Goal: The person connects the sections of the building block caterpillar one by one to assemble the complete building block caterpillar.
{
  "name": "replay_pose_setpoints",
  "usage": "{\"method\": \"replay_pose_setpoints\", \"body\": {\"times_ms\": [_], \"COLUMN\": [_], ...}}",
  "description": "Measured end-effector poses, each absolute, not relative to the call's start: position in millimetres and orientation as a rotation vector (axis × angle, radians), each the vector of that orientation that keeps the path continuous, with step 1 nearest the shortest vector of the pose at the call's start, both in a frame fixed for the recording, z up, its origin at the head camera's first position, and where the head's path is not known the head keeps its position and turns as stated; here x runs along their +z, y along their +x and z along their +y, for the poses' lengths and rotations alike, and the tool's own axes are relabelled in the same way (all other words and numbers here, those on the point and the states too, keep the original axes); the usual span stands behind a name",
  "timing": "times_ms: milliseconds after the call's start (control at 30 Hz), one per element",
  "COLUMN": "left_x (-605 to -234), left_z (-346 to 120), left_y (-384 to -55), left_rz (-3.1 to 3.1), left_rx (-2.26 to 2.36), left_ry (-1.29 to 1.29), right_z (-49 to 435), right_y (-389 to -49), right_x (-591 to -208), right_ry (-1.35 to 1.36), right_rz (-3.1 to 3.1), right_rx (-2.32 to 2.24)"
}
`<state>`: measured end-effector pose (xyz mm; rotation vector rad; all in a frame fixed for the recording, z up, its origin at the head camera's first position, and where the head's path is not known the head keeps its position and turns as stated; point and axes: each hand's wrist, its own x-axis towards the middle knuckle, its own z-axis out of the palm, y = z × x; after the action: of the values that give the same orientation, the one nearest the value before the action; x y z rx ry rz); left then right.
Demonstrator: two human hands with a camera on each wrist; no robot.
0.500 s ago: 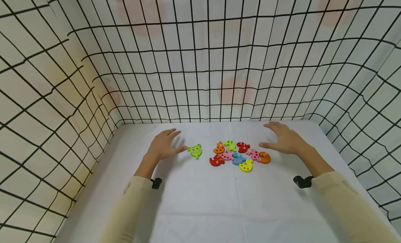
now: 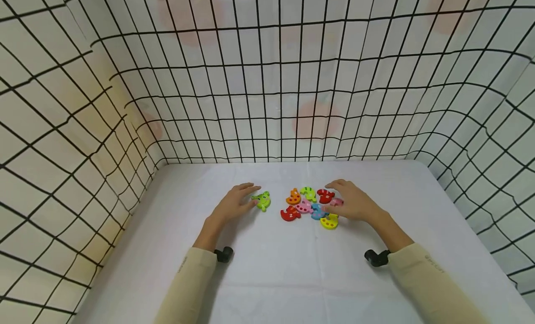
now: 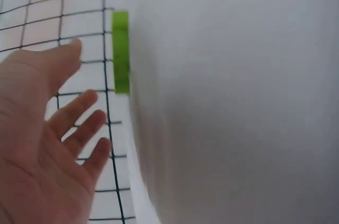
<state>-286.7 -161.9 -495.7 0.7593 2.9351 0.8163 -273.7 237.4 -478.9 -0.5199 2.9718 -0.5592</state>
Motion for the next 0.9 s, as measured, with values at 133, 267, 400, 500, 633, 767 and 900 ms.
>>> {"method": "replay_pose_setpoints", "body": {"times_ms": [133,267,400,500,633,767,900], "left_x": [-496.6,-499.8,-503.1,-507.5,-513.8,-517.6,-520.9], "left_z": [-152.0,-146.6,-144.2,-144.4,-145.2,-144.1,-140.4], "left_y": [-283.1,-280.4,-279.0,-279.6,-280.3,-278.3,-278.6], "left_rz": [2.864,2.838,2.845,2.860,2.883,2.905,2.917], "left_rx": [0.849,0.862,0.893,0.919,0.964,1.025,1.082], "left_ry": [0.844,0.838,0.824,0.818,0.794,0.755,0.756], "right_z": [220.4,203.0,187.4,177.9,166.7,156.2,147.8], "right_y": [-268.2,-263.0,-257.8,-254.0,-250.8,-249.6,-247.7], "right_x": [-484.8,-486.8,-487.9,-489.7,-494.4,-499.6,-498.8], "right_ry": [-0.550,-0.590,-0.575,-0.556,-0.549,-0.526,-0.502], "right_rz": [2.967,2.947,2.926,2.920,2.906,2.921,2.932], "right_rx": [-0.621,-0.693,-0.738,-0.731,-0.739,-0.708,-0.685]}}
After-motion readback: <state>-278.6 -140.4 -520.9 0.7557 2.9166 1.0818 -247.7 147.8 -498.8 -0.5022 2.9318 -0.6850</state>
